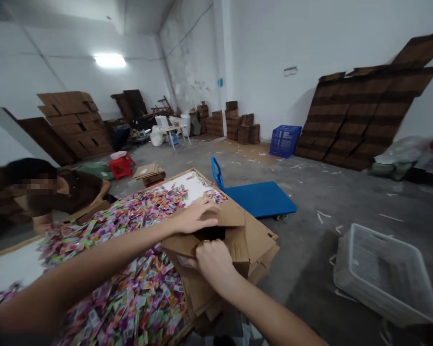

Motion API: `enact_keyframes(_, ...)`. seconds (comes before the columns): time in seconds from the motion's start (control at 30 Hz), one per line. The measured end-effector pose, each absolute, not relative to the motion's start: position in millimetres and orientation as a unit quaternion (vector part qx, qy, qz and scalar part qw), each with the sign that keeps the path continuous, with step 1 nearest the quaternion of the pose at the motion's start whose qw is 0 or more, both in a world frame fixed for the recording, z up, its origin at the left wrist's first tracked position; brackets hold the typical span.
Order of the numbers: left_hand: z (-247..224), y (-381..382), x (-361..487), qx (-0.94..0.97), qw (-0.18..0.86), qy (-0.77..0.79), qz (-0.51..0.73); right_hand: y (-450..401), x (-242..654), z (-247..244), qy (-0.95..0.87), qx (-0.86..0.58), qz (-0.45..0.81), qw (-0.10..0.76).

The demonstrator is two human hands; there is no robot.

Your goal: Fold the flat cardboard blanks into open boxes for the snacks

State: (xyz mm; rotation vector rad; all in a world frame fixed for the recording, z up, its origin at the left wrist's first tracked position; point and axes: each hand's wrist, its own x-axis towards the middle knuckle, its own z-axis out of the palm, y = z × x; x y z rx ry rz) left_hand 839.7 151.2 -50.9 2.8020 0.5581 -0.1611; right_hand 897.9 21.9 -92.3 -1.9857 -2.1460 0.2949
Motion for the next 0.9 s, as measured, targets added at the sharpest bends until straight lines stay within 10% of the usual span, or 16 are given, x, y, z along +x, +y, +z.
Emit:
enact_keyframes(0.17, -39, 141, 817, 0.922, 0.110, 0.206, -0.308, 15, 899, -95, -0.743, -0.654, 0.085, 0.115)
enact_keyframes(0.53, -6, 114, 781, 0.970, -0.007, 0.200, -0.139, 12, 935, -105, -0.810, -0.433, -0.101, 0.383)
enact_keyframes(0.73, 70, 71, 607, 0.873, -0.101, 0.476, 0.028, 10, 861, -50, -0.776, -0.237, 0.032, 0.583)
enact_keyframes(0.9, 19, -24, 419, 0.548, 0.142, 0.778, 0.273, 46, 759, -121, -0.622, -0.396, 0.359, 0.572)
